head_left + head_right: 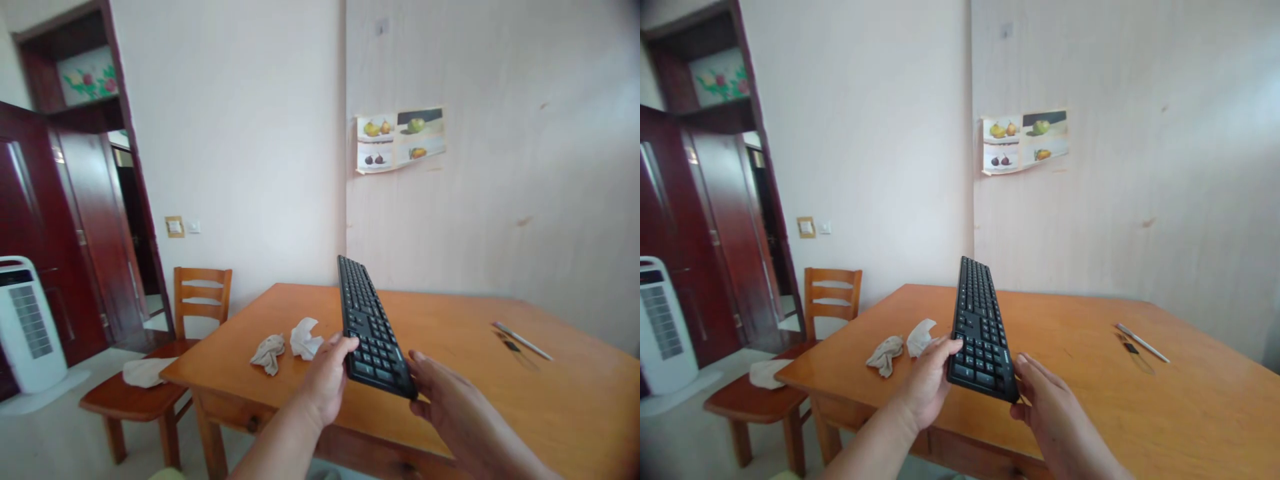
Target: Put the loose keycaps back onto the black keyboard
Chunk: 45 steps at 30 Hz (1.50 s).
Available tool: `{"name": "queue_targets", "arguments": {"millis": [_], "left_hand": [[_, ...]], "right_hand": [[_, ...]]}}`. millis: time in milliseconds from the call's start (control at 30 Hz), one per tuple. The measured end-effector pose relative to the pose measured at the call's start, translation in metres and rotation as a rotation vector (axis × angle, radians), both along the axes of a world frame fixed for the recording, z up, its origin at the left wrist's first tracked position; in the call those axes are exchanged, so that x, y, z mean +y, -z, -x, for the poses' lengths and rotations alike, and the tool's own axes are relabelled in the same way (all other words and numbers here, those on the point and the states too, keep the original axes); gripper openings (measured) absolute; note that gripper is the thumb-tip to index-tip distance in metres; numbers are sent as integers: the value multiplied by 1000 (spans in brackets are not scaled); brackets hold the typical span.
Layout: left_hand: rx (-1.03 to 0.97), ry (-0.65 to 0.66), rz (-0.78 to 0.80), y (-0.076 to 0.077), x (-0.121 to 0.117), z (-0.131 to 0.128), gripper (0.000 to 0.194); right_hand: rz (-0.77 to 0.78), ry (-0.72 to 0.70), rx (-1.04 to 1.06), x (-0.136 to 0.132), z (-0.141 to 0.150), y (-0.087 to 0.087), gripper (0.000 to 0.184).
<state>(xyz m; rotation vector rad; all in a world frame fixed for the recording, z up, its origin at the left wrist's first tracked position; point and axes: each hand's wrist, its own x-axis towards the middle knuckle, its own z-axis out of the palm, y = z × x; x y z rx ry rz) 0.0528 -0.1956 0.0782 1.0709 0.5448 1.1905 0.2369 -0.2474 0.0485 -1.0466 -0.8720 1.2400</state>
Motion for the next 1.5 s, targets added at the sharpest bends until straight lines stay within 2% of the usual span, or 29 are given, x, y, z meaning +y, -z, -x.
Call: {"name": "queue_targets", "arguments": {"millis": [67, 133, 233, 433, 567, 667, 800, 867, 1000, 1033, 1100, 1267, 1300, 1367, 1433, 1500], "left_hand": [[-40, -14, 33, 2, 8, 27, 25], [-80, -22, 67, 6, 16, 51, 25], [-101, -56, 141, 13, 31, 80, 21], [-114, -107, 296, 36, 63, 125, 20], [-128, -159, 353, 49, 76, 148, 22], [-151, -176, 367, 49, 82, 161, 22], [-177, -167, 329, 37, 89, 178, 17], [-187, -145, 313, 30, 94, 190, 17], [-226, -126, 302, 21, 102, 216, 22], [-227, -128, 293, 19, 103, 221, 23], [-209, -146, 269, 17, 103, 231, 24], [-138, -187, 261, 19, 98, 247, 25], [-134, -194, 267, 21, 98, 250, 25], [-130, -218, 285, 25, 98, 254, 26], [-124, -247, 312, 30, 99, 258, 26], [-126, -271, 334, 35, 101, 261, 24]], "right_hand": [[40, -55, 76, 17, 12, 5, 37], [87, -48, 83, 32, 24, 9, 35], [107, -167, 42, 52, 44, 13, 34], [99, -318, -55, 88, 95, 20, 18], [109, -357, -72, 111, 122, 25, 17], [99, -372, -54, 122, 135, 25, 27], [17, -436, -97, 133, 144, 15, 31], [-17, -415, -240, 142, 147, 10, 31], [-195, -131, -862, 167, 152, 13, 37], [-253, -103, -1013, 172, 154, 17, 39], [-344, -153, -1226, 175, 161, 25, 44], [-471, -367, -1386, 167, 194, 36, 81], [-493, -409, -1394, 166, 201, 37, 80], [-514, -453, -1406, 170, 209, 38, 66], [-492, -409, -1434, 180, 211, 39, 51], [-448, -314, -1485, 192, 204, 40, 45]]}}
